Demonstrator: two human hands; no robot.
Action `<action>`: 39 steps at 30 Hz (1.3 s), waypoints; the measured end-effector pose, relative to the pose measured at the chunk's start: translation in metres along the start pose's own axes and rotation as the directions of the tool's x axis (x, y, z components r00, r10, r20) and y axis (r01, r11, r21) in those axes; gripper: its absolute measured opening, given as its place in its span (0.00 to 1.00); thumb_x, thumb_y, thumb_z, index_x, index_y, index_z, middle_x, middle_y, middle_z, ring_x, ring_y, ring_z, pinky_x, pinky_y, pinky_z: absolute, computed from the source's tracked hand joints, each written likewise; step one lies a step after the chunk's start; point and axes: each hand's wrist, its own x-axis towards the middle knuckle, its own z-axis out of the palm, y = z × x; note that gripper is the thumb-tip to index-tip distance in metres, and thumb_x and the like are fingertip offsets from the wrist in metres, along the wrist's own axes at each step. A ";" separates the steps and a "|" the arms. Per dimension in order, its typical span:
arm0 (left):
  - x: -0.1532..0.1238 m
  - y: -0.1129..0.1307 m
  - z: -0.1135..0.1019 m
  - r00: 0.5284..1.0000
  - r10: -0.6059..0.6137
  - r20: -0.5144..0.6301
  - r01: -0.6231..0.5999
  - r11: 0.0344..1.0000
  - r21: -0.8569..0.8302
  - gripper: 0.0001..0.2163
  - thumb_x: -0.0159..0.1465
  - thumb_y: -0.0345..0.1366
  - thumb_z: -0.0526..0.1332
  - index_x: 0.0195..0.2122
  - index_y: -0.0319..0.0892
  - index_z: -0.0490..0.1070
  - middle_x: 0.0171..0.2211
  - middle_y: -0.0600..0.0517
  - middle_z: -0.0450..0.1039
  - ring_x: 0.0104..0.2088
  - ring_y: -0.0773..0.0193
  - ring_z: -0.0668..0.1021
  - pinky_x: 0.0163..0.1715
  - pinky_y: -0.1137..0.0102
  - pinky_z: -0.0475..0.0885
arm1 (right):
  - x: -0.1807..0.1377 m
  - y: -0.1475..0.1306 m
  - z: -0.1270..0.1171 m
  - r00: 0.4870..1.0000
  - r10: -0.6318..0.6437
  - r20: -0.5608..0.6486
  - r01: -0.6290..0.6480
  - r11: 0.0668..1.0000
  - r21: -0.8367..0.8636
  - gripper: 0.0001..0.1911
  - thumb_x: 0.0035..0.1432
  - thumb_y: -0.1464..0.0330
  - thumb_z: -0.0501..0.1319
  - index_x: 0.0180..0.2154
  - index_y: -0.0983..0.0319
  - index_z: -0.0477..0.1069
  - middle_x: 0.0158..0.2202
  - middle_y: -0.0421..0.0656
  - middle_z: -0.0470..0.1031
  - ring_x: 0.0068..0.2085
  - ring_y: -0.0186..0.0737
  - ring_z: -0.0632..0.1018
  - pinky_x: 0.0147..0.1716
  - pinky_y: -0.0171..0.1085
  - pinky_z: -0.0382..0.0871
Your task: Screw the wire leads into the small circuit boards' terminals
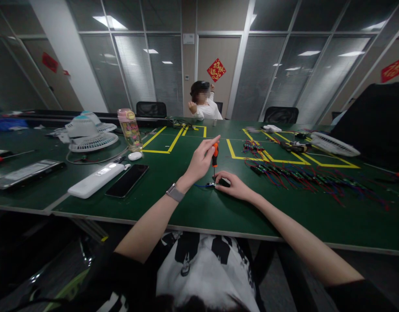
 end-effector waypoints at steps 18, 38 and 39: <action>0.000 -0.004 0.002 0.996 -0.080 -0.045 0.076 0.994 -0.083 0.15 0.62 0.38 0.60 0.49 0.43 0.72 0.38 0.50 0.72 0.36 0.67 0.74 0.40 0.70 0.71 | 0.000 0.000 0.000 1.000 -0.007 -0.001 0.007 1.000 -0.008 0.03 0.54 0.68 0.62 0.32 0.61 0.70 0.44 0.47 0.74 0.48 0.44 0.74 0.51 0.45 0.64; 0.001 -0.003 0.000 0.995 -0.085 0.044 0.090 0.988 -0.127 0.16 0.65 0.36 0.54 0.54 0.45 0.69 0.40 0.50 0.73 0.38 0.66 0.74 0.41 0.70 0.69 | 0.000 -0.001 0.000 1.000 -0.007 -0.011 0.007 1.000 -0.023 0.03 0.53 0.69 0.63 0.32 0.61 0.70 0.44 0.47 0.74 0.47 0.45 0.75 0.50 0.46 0.65; 0.001 -0.002 0.000 0.996 -0.082 0.017 0.083 0.991 -0.101 0.16 0.64 0.36 0.57 0.53 0.45 0.69 0.38 0.51 0.72 0.35 0.67 0.74 0.39 0.70 0.69 | 0.000 -0.001 0.001 1.000 -0.006 -0.010 0.006 1.000 -0.023 0.03 0.53 0.69 0.63 0.32 0.61 0.70 0.44 0.47 0.74 0.47 0.45 0.75 0.50 0.46 0.65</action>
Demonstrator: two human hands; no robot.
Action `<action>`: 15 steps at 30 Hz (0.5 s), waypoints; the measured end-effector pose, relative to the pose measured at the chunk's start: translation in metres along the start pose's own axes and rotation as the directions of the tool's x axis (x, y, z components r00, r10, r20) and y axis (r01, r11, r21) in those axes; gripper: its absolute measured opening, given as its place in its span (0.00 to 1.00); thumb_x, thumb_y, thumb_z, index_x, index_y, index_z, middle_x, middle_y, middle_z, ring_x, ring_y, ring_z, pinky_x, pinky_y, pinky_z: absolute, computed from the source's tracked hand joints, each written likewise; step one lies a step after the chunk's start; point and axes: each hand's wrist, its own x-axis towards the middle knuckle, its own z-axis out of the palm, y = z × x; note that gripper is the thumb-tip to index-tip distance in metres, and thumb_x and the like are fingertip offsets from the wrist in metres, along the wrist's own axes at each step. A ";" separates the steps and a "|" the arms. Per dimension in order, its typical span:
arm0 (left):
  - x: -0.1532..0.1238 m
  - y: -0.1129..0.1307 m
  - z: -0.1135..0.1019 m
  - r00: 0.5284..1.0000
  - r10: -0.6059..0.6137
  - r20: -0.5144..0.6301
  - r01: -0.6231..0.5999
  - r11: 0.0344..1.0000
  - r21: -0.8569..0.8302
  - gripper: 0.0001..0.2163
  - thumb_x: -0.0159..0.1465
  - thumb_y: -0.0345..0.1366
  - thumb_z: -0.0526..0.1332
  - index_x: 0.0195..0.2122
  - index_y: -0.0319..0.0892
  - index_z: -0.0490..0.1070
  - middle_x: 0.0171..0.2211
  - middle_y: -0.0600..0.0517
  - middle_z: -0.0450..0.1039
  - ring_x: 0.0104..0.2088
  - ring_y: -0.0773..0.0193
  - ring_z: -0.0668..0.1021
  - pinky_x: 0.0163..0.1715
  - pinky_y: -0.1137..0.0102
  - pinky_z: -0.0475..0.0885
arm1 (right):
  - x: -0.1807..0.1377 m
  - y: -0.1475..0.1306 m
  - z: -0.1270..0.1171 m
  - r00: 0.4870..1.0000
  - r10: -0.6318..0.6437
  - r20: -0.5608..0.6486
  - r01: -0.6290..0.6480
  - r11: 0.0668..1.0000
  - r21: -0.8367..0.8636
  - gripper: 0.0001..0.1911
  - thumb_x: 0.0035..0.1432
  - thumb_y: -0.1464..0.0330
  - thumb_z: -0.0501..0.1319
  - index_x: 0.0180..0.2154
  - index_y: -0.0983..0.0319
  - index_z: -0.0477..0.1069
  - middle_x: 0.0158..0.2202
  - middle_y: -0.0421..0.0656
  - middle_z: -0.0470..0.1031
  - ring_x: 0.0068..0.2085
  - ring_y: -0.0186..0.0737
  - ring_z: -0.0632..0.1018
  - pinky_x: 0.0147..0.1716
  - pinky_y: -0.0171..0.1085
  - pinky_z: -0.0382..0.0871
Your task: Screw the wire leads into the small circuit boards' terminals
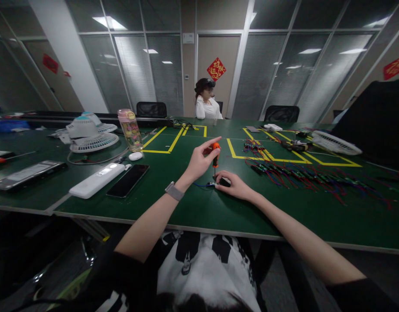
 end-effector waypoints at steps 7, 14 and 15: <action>-0.002 0.000 0.002 0.991 0.075 -0.111 -0.051 0.978 0.204 0.15 0.65 0.37 0.55 0.52 0.46 0.70 0.42 0.49 0.68 0.42 0.65 0.72 0.45 0.70 0.67 | 0.000 0.001 0.001 1.000 0.004 -0.002 -0.004 1.000 0.006 0.03 0.53 0.69 0.63 0.32 0.61 0.70 0.44 0.47 0.74 0.47 0.44 0.74 0.51 0.46 0.65; 0.000 -0.005 0.002 0.991 -0.016 -0.134 0.022 0.999 0.046 0.15 0.62 0.36 0.59 0.50 0.43 0.71 0.37 0.51 0.71 0.34 0.68 0.73 0.38 0.72 0.70 | -0.001 0.002 0.001 1.000 0.002 -0.001 -0.002 1.000 -0.003 0.04 0.54 0.68 0.62 0.33 0.60 0.70 0.45 0.47 0.74 0.47 0.45 0.75 0.50 0.46 0.65; 0.000 -0.005 0.001 0.987 0.009 -0.157 0.007 0.995 0.103 0.14 0.60 0.37 0.61 0.48 0.44 0.73 0.37 0.51 0.70 0.35 0.68 0.73 0.39 0.72 0.70 | 0.000 0.001 0.001 1.000 0.001 -0.002 -0.001 1.000 -0.003 0.04 0.54 0.68 0.62 0.33 0.60 0.70 0.44 0.47 0.74 0.47 0.45 0.75 0.50 0.46 0.65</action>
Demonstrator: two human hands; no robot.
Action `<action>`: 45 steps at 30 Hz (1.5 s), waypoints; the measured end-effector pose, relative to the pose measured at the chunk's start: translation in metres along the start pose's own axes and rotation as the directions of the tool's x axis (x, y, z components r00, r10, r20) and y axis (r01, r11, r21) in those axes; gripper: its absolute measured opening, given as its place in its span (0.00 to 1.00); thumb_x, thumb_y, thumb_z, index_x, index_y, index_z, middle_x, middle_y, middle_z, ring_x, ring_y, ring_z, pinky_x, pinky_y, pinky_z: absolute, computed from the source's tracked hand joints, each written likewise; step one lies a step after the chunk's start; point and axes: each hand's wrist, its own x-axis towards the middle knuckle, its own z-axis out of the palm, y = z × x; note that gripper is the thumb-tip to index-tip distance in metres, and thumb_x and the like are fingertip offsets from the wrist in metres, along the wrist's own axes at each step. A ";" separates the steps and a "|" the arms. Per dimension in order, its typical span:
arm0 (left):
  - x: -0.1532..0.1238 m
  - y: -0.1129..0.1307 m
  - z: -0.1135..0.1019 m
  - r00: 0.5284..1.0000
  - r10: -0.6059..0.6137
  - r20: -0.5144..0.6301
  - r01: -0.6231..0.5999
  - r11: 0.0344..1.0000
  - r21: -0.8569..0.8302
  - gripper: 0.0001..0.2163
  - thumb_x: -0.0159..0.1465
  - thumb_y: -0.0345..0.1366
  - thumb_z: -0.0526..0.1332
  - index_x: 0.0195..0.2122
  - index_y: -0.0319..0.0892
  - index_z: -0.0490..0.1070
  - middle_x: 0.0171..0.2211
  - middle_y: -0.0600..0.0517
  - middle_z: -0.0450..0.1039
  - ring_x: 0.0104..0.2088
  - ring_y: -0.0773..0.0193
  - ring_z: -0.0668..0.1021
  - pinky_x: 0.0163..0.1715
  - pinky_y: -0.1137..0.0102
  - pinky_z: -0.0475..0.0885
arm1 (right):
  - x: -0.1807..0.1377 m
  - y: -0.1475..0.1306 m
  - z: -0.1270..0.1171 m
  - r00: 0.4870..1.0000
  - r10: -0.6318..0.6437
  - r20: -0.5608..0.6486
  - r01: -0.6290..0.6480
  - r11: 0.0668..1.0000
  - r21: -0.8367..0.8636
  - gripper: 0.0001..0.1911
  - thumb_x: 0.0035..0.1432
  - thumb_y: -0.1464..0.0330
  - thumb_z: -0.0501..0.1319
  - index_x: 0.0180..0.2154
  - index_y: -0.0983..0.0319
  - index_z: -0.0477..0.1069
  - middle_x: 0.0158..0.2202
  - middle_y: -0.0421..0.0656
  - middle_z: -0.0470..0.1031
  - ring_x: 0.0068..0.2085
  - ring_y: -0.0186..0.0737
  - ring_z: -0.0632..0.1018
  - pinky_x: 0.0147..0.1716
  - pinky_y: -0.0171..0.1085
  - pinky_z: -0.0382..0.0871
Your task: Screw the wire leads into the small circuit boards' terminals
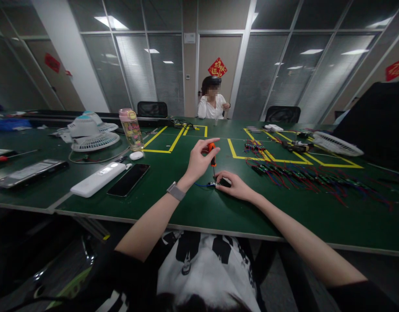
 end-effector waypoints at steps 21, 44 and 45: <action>-0.007 0.004 0.004 0.986 0.142 0.092 -0.154 0.977 0.146 0.19 0.63 0.34 0.59 0.56 0.46 0.65 0.40 0.51 0.70 0.36 0.67 0.72 0.41 0.70 0.70 | 0.000 -0.003 -0.001 1.000 -0.004 0.003 0.004 1.000 0.003 0.04 0.54 0.68 0.62 0.33 0.61 0.70 0.44 0.47 0.74 0.47 0.45 0.74 0.51 0.45 0.65; -0.005 0.004 0.004 0.991 0.054 0.120 -0.049 0.998 -0.040 0.20 0.63 0.32 0.57 0.57 0.45 0.64 0.41 0.50 0.72 0.35 0.69 0.74 0.38 0.72 0.72 | -0.001 -0.004 -0.002 1.000 -0.006 0.016 0.006 1.000 0.003 0.04 0.54 0.71 0.61 0.35 0.61 0.70 0.44 0.47 0.73 0.48 0.45 0.74 0.51 0.46 0.64; -0.005 0.005 0.003 0.994 0.073 0.087 -0.075 0.997 0.018 0.19 0.61 0.33 0.60 0.55 0.45 0.67 0.39 0.51 0.71 0.35 0.69 0.73 0.39 0.72 0.71 | -0.001 -0.004 -0.002 1.000 -0.006 0.015 0.006 1.000 0.001 0.04 0.54 0.70 0.61 0.35 0.61 0.70 0.44 0.47 0.73 0.48 0.45 0.74 0.51 0.46 0.64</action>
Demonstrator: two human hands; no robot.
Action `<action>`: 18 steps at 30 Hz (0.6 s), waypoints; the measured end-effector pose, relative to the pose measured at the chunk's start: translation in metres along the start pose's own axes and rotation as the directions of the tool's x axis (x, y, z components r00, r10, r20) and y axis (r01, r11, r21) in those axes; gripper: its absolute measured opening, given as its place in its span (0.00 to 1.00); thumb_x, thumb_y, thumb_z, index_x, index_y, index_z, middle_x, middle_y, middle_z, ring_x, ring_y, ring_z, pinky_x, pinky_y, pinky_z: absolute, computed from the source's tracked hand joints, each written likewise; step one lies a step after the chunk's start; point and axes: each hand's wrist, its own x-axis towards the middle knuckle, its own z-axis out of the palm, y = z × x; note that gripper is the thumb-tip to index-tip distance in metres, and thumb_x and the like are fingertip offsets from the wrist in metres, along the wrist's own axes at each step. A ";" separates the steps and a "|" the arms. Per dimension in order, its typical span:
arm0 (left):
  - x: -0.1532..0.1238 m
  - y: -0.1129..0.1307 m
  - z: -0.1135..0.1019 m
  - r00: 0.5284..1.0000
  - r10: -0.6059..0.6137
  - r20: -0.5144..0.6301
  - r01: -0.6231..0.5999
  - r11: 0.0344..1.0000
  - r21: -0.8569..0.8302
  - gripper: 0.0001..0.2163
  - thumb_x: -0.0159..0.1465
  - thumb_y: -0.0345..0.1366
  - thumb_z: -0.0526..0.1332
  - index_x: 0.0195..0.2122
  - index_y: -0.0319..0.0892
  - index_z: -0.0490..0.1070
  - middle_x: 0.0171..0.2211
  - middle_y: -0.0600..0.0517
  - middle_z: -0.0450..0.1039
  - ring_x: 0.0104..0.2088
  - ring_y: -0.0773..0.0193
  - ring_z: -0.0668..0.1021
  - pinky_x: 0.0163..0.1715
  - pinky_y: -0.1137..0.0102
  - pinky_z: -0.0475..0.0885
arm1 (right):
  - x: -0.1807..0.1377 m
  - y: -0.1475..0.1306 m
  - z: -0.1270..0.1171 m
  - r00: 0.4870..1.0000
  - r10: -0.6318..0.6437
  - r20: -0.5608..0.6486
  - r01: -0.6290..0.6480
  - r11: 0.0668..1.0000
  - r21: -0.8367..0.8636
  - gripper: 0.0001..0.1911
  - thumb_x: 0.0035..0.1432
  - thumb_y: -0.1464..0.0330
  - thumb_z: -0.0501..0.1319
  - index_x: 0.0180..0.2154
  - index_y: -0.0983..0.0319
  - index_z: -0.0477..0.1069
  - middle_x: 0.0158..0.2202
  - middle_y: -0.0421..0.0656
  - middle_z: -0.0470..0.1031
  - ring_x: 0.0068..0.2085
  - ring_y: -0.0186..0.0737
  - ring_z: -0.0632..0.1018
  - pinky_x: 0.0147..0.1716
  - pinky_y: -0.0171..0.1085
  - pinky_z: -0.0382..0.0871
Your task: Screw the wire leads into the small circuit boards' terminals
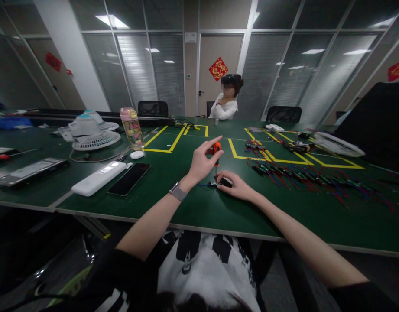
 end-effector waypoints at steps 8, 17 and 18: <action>0.001 -0.002 0.000 0.998 -0.002 0.058 0.007 0.996 -0.088 0.17 0.65 0.33 0.53 0.56 0.47 0.67 0.41 0.50 0.70 0.38 0.69 0.73 0.40 0.72 0.71 | 0.001 -0.001 0.000 1.000 -0.010 0.002 0.010 1.000 -0.012 0.03 0.55 0.70 0.61 0.34 0.61 0.70 0.44 0.48 0.73 0.48 0.46 0.74 0.51 0.46 0.64; 0.001 -0.004 0.001 1.000 -0.015 0.006 0.016 1.000 -0.011 0.17 0.64 0.33 0.55 0.55 0.47 0.68 0.46 0.49 0.67 0.43 0.65 0.73 0.45 0.69 0.69 | 0.000 0.000 0.000 1.000 -0.003 -0.002 0.003 1.000 -0.008 0.03 0.54 0.69 0.61 0.34 0.61 0.70 0.44 0.47 0.73 0.48 0.45 0.74 0.51 0.45 0.65; 0.001 -0.004 0.001 0.998 -0.041 0.043 0.044 0.996 -0.075 0.18 0.65 0.32 0.52 0.56 0.46 0.66 0.46 0.49 0.69 0.42 0.66 0.74 0.43 0.69 0.70 | 0.000 0.000 0.000 1.000 -0.002 -0.002 0.002 1.000 -0.010 0.03 0.54 0.69 0.61 0.34 0.61 0.70 0.44 0.47 0.74 0.48 0.45 0.74 0.51 0.45 0.65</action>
